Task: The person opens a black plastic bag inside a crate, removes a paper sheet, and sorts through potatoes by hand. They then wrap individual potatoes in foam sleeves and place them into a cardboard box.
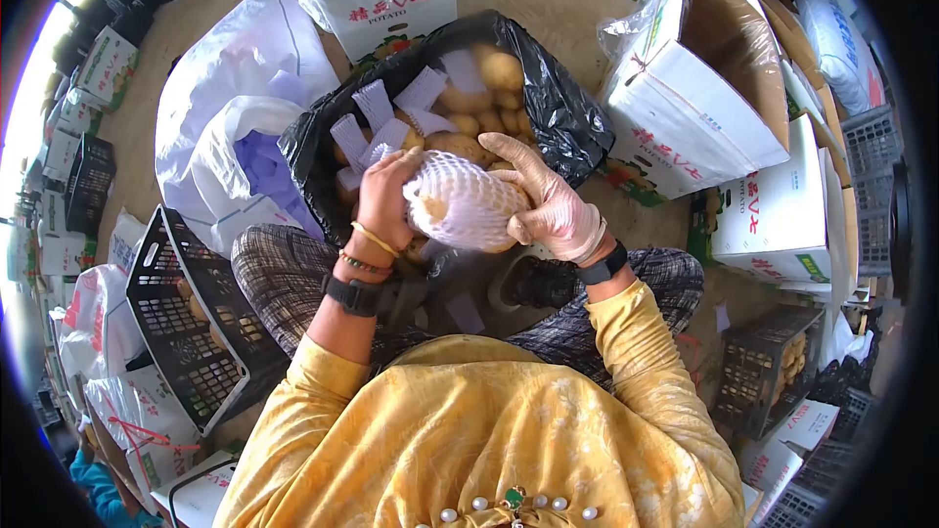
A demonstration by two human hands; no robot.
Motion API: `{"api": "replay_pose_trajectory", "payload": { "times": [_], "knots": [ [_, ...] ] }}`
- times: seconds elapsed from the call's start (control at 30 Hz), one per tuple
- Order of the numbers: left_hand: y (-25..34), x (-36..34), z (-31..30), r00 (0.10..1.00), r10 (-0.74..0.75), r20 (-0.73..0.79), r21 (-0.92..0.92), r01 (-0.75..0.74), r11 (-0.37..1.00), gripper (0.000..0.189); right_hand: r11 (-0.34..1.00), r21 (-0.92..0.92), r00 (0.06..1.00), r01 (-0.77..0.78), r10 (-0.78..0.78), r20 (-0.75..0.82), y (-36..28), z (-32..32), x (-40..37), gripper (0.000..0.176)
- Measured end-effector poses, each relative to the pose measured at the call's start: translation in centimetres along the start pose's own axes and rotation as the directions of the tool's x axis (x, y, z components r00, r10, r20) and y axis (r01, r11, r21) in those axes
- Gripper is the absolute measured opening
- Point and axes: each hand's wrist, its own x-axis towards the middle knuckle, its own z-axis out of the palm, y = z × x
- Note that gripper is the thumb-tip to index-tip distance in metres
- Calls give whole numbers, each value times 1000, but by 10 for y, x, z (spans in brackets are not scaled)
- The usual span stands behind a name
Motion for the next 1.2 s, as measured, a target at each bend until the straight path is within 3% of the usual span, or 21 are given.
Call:
{"api": "replay_pose_trajectory", "payload": {
  "times": [0.03, 0.13, 0.2, 0.23, 0.27, 0.37, 0.43, 0.53, 0.57, 0.6, 0.63, 0.7, 0.73, 0.77, 0.83, 0.87, 0.9, 0.97, 1.03, 1.1, 1.2],
  "knots": [
    [-18, 10, -8, 962, -150, 228, -451, 240, 859, 27, 983, 185, 999, -23, 13, 53, 5, 0, 1, 92],
    [-79, 7, 31, 833, 40, 552, -700, 436, 565, 33, 963, 270, 1000, 11, -13, 6, -1, 1, 6, 85],
    [-104, 20, 49, 986, -55, 158, -278, 98, 956, 26, 969, 230, 989, 92, -63, -132, -20, -10, 7, 74],
    [-70, 14, 54, 943, -289, 164, -199, 318, 927, 24, 982, 73, 969, 173, -157, -189, -37, -21, 8, 68],
    [-55, 16, 62, 947, -311, 73, -49, 315, 948, 23, 943, 272, 913, 191, -69, -403, -58, -54, 5, 62],
    [-46, 34, 30, 983, -172, -68, 115, 179, 977, 17, 757, 276, 799, 592, -506, -325, -140, -133, 4, 52],
    [-56, 60, -3, 978, 16, -209, 272, 42, 961, 15, 581, 161, 495, 798, -477, -726, -178, -153, 14, 49],
    [-68, 94, -28, 958, 146, -248, 593, 31, 805, 14, 762, -13, 423, 648, -374, -826, -146, -154, 50, 34],
    [-75, 102, -27, 959, 131, -251, 589, 44, 807, 14, 873, 201, 753, 444, -242, -611, -122, -153, 58, 22],
    [-82, 110, -23, 972, 222, -69, 744, -98, 661, 16, 959, 80, 895, 271, -221, -387, -91, -142, 80, 20],
    [-89, 115, -19, 953, 273, 129, 841, -251, 480, 19, 931, -359, 850, 63, -238, -470, -61, -116, 93, 22],
    [-98, 125, 2, 955, 168, 243, 830, -295, 473, 21, 598, -723, 924, -346, 81, -375, -13, -117, 115, 18],
    [-110, 134, 12, 951, -125, 282, 936, -244, 252, 22, 378, -868, 947, -322, 129, -295, 12, -125, 120, 23],
    [-118, 141, 16, 884, -405, 234, 968, -252, 8, 24, 134, -901, 873, -413, 341, -350, 35, -134, 127, 30],
    [-117, 135, 19, 781, -523, 341, 925, -377, 39, 25, -332, -880, 669, -340, 572, -475, 63, -130, 130, 42],
    [-116, 129, 19, 653, -623, 431, 864, -499, 74, 27, -423, -866, 578, -266, 649, -495, 68, -134, 125, 43],
    [-112, 122, 20, 647, -628, 431, 866, -492, 88, 27, -498, -849, 477, -179, 710, -517, 64, -124, 121, 45],
    [-100, 108, 18, 555, -754, 351, 926, -324, 193, 30, -536, -835, 493, -123, 698, -520, 79, -124, 113, 44],
    [-123, 95, 3, 591, -662, 462, 885, -358, 298, 30, -638, -769, 567, -45, 617, -546, 101, -126, 110, 40],
    [-125, 88, 5, 756, -495, 428, 904, -341, 259, 28, -721, -661, 558, -209, 467, -686, 108, -118, 117, 39],
    [-104, 86, 1, 826, -432, 362, 932, -338, 135, 24, -674, -683, 567, -282, 458, -685, 88, -104, 116, 41]
  ]
}}
